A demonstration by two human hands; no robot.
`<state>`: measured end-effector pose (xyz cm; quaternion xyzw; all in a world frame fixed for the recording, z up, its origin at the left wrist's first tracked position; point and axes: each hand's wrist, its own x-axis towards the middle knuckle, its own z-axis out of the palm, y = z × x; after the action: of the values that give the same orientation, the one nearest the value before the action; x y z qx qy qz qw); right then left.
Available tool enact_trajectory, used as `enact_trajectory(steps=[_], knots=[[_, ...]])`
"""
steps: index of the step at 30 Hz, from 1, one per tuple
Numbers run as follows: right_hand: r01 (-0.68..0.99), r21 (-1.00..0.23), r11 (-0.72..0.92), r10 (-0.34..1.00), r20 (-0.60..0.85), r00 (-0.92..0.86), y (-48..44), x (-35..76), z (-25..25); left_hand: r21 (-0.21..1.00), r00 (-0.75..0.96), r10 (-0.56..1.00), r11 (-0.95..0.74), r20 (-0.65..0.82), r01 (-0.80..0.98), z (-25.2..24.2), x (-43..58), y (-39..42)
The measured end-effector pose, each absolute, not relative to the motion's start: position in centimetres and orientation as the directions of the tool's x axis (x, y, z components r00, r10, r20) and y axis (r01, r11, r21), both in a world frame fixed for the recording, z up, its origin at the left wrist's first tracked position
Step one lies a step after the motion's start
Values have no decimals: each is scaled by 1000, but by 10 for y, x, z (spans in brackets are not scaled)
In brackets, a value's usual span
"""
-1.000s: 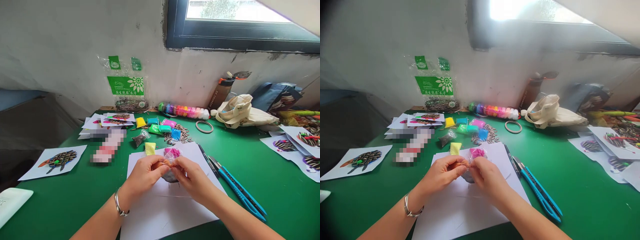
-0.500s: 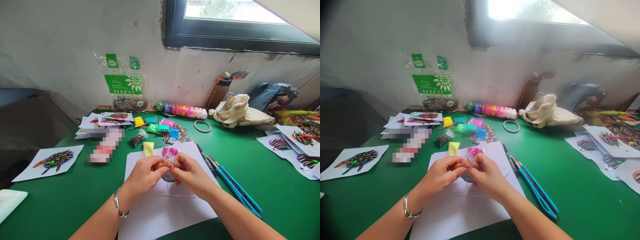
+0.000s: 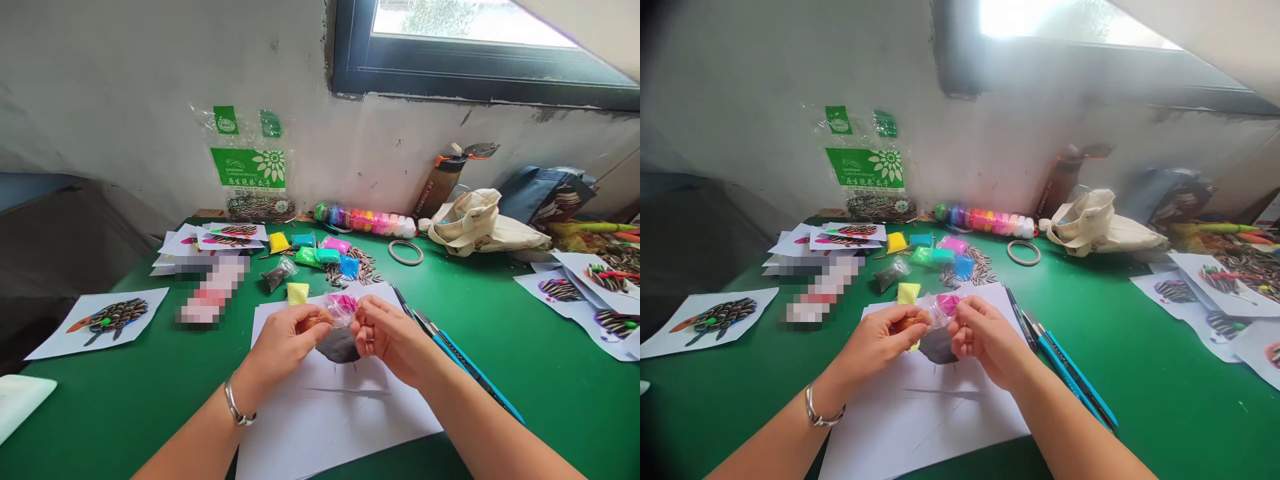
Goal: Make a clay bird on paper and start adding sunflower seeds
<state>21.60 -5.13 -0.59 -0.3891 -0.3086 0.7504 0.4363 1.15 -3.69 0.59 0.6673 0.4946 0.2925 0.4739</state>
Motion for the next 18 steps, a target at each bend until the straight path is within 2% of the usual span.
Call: enact_trajectory(steps=[4, 6, 9, 12, 16, 18], knots=[[-434, -809, -396, 918, -358, -170, -45, 221, -5, 899, 202, 979, -60, -32, 434, -1, 3, -30], [-409, -830, -378, 925, -352, -141, -43, 223, -6, 860, 150, 988, -107, 35, 499, -6, -1, -26], [-379, -853, -359, 933, -324, -154, -43, 224, -10, 762, 128, 976, -216, 175, 610, -14, -6, -19], [-367, -861, -351, 936, -310, -168, -44, 223, -12, 650, 175, 943, -323, 283, 688, -21, -7, -14], [-342, -880, -329, 944, -292, -156, -44, 222, -13, 482, 188, 851, -445, 490, 755, -24, -8, -12], [-324, -890, -322, 946, -289, -145, -45, 221, -12, 439, 164, 802, -471, 574, 765, -20, -8, -16]])
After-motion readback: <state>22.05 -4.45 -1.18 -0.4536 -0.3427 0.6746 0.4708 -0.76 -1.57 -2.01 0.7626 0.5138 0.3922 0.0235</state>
